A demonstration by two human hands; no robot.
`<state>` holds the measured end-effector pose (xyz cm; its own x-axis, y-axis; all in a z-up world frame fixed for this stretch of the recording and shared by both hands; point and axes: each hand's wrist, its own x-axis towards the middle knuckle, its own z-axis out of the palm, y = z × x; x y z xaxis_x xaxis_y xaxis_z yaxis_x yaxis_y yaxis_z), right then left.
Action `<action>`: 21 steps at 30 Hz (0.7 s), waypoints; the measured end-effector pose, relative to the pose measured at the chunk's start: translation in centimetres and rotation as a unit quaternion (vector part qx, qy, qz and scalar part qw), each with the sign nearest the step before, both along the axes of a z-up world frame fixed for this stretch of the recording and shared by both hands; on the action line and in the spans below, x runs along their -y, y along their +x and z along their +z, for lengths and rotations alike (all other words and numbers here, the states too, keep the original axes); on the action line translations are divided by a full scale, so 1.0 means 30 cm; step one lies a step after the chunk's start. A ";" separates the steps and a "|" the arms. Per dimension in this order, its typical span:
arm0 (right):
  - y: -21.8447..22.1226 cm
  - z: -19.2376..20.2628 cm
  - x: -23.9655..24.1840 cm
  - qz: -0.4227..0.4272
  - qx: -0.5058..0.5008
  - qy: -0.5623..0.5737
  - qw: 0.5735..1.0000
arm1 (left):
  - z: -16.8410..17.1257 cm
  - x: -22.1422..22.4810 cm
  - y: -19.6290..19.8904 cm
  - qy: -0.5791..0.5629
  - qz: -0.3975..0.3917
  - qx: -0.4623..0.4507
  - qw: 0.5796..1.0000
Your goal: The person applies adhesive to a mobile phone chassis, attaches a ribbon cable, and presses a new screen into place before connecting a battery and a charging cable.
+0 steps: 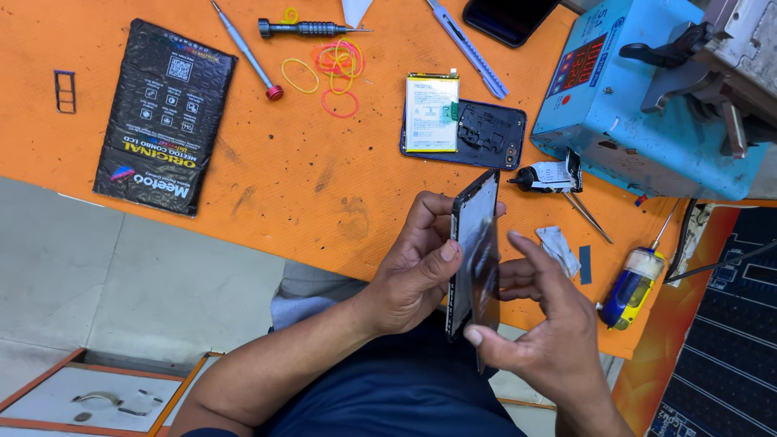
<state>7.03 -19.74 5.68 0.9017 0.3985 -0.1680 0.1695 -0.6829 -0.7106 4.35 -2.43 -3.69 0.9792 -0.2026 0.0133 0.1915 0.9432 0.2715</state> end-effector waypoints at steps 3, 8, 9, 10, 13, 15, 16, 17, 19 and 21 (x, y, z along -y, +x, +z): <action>-0.004 -0.002 0.014 -0.031 -0.016 0.022 0.999 | 0.011 0.006 -0.002 0.005 -0.003 0.006 1.000; -0.005 -0.033 0.025 -0.057 -0.070 0.178 0.980 | 0.042 0.022 -0.014 0.046 0.027 -0.003 0.999; -0.002 -0.038 0.029 -0.054 -0.072 0.175 0.981 | 0.048 0.018 -0.016 0.088 0.045 0.016 0.995; 0.001 -0.044 0.033 -0.068 -0.086 0.201 0.973 | 0.055 0.014 -0.018 0.131 0.062 0.036 0.989; 0.000 -0.054 0.043 -0.080 -0.095 0.227 0.966 | 0.074 0.017 -0.014 0.128 0.066 0.005 0.990; -0.006 -0.056 0.048 -0.079 -0.089 0.225 0.967 | 0.076 0.011 -0.019 0.137 0.067 0.010 0.988; -0.009 -0.056 0.051 -0.074 -0.090 0.231 0.966 | 0.076 0.011 -0.022 0.146 0.066 0.016 0.987; -0.012 -0.056 0.052 -0.070 -0.092 0.237 0.965 | 0.075 0.014 -0.023 0.146 0.066 0.017 0.987; -0.016 -0.059 0.049 -0.070 -0.086 0.241 0.964 | 0.071 0.022 -0.022 0.146 0.055 -0.006 0.988; -0.020 -0.059 0.043 -0.069 -0.081 0.245 0.964 | 0.065 0.030 -0.025 0.152 0.067 0.007 0.986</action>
